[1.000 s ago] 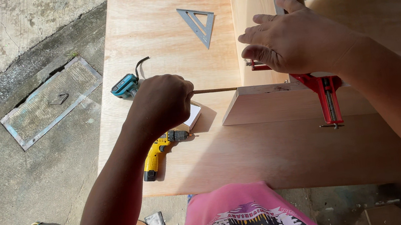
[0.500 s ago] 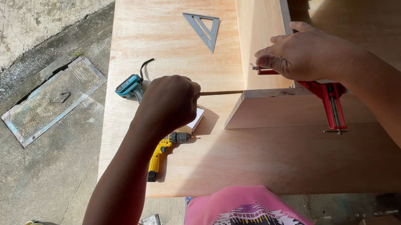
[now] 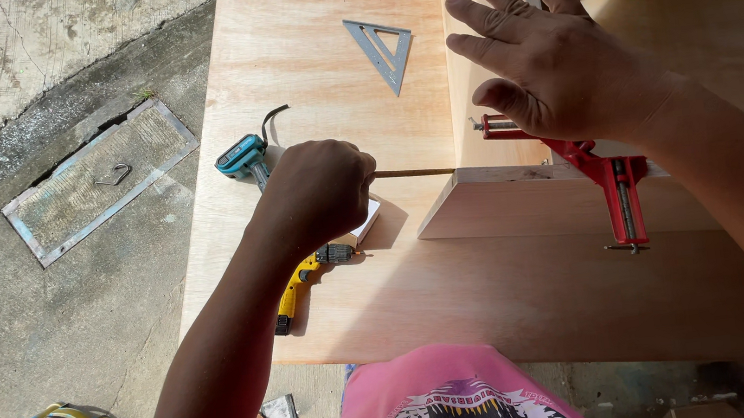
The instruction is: The person assembles a wooden cabinet by using a tape measure to check distances, clamping plywood boards together with a corner clamp, and drilling screws into the wood with a power drill.
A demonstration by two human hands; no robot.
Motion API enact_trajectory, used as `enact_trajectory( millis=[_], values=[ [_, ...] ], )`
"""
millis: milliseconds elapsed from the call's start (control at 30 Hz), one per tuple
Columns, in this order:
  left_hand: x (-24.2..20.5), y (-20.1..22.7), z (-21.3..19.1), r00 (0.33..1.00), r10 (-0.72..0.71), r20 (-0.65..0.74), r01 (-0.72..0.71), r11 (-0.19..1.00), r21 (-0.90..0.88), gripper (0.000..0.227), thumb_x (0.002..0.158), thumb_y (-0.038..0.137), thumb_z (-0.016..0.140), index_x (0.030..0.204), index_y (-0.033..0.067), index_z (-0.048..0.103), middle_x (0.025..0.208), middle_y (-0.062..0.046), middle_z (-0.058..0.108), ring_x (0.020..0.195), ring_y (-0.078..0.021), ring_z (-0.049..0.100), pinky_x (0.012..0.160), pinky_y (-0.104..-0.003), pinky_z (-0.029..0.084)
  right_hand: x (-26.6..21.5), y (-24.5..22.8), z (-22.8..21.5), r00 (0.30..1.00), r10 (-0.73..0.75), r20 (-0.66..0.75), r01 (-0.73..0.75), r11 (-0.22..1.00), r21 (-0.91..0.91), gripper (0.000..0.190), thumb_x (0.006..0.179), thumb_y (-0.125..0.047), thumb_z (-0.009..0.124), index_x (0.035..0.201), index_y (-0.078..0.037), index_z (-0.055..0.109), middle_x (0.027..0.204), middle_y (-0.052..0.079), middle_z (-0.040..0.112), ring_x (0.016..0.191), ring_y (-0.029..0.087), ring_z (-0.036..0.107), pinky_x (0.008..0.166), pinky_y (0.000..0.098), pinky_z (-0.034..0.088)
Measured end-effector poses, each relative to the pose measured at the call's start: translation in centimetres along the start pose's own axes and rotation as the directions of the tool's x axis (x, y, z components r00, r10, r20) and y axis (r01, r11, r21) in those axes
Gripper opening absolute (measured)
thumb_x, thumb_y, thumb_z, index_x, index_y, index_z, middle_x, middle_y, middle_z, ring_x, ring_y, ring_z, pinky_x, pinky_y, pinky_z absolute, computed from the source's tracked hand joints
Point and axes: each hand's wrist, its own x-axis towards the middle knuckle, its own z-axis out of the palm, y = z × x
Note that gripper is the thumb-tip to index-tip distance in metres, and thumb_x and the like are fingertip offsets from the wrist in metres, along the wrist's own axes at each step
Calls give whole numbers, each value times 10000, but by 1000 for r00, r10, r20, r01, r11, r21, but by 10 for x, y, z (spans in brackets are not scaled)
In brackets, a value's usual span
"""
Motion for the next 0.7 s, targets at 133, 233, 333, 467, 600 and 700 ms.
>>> enact_trajectory(
  millis=[133, 233, 333, 467, 600, 700],
  values=[
    [-1, 1, 0, 1000, -10, 19, 10, 1000, 5, 177, 741, 89, 544, 770, 113, 717, 770, -157, 699, 645, -437, 633, 516, -501, 419, 1, -3, -5, 992, -91, -85, 90, 996, -12, 695, 1119, -470, 283, 1447, 59, 593, 1606, 271, 492, 1522, 494, 377, 1163, 662, 242],
    [-2, 2, -3, 1000, -16, 20, 16, 1000, 6, 185, 757, 83, 533, 762, 116, 715, 765, -147, 699, 641, -431, 632, 500, -495, 388, -8, 1, -4, 996, -60, -61, 58, 998, -37, 626, 1107, -432, 381, 1459, 40, 594, 1582, 255, 528, 1512, 455, 416, 1168, 632, 268],
    [-3, 3, -4, 999, -31, 30, 31, 999, 16, 182, 781, 91, 529, 747, 133, 703, 764, -122, 701, 631, -434, 636, 490, -495, 336, -22, -17, -27, 995, 16, -101, -14, 1000, 12, 505, 1019, -286, 646, 1391, 56, 660, 1298, 228, 671, 1190, 387, 596, 965, 526, 426],
    [-3, -2, 0, 999, 41, -29, -42, 999, -28, 149, 747, 71, 527, 689, 84, 663, 719, -147, 681, 571, -426, 609, 470, -498, 411, -68, -65, -61, 937, 241, -254, -199, 964, 178, 255, 1026, -93, 771, 1217, 75, 758, 1133, 177, 779, 978, 333, 735, 831, 442, 537],
    [-9, 0, -8, 998, 60, -26, -61, 997, -53, 145, 748, 60, 528, 641, 86, 622, 698, -146, 657, 579, -429, 602, 478, -505, 391, -129, -125, -29, 699, 537, -472, -384, 839, 386, 208, 1093, -36, 614, 1092, 163, 675, 989, 257, 708, 895, 348, 705, 844, 413, 544],
    [-11, 1, -12, 999, 50, -23, -51, 997, -60, 193, 827, 78, 534, 647, 60, 599, 677, -120, 629, 569, -405, 584, 464, -489, 355, -173, -154, 16, 487, 610, -625, -529, 775, 346, 307, 1094, -164, 577, 1039, 137, 592, 931, 236, 685, 824, 345, 645, 795, 430, 516]
  ],
)
